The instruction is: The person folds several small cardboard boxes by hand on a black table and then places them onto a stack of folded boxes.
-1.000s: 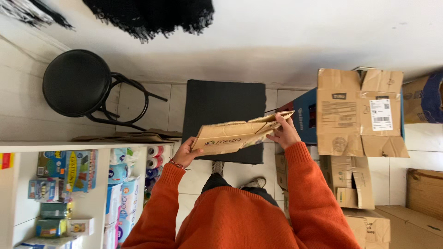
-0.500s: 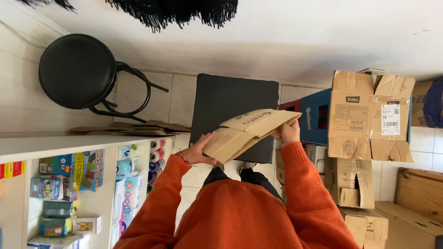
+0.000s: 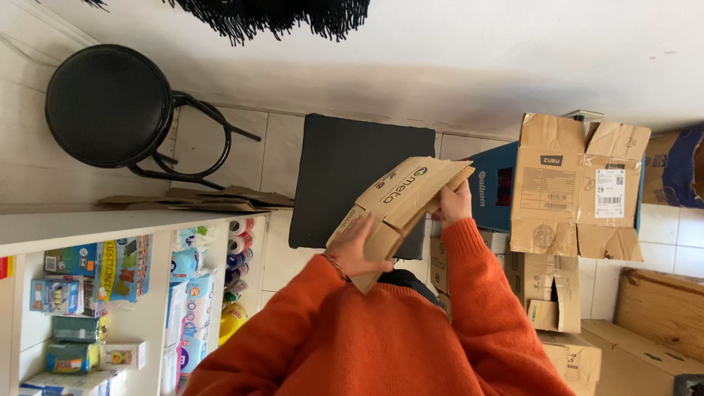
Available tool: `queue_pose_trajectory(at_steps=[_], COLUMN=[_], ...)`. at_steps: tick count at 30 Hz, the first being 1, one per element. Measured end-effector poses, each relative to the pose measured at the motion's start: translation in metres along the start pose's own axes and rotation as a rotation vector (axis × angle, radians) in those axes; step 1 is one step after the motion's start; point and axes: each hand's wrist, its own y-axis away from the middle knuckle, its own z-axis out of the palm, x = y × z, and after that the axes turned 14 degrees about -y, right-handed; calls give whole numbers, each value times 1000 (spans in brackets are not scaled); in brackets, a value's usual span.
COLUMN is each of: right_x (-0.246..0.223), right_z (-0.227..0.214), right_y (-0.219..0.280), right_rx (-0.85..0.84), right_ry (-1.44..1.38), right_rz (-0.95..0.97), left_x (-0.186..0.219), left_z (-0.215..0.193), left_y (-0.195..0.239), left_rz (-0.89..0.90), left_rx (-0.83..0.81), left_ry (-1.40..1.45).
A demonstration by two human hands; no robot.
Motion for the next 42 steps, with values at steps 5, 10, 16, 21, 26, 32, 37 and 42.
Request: queue_pose_trajectory(at_steps=[5, 10, 16, 21, 26, 32, 37, 42], right_x=[6, 30, 2, 11, 58, 7, 70, 100], right_z=[2, -22, -27, -37, -62, 9, 13, 8], right_y=[-9, -40, -24, -31, -49, 56, 40, 11], right_rx=[-48, -68, -235, -334, -386, -406, -731, -609], right_ry=[37, 112, 766, 1287, 1524, 1314, 1556, 1581], right_rz=[-1, -2, -133, -78, 92, -329, -830, -977], left_x=[-43, -76, -89, -87, -114, -114, -126, -118], left_z=[42, 58, 54, -1, -5, -16, -13, -21], left_y=[-35, -44, -64, -49, -84, -104, -116, -103], left_rz=[117, -47, -336, -443, -462, -486, -469, -472], left_rx=[162, 342, 537, 639, 767, 757, 756, 755], left_ry=[105, 89, -85, 133, 42, -110, -127, -133])
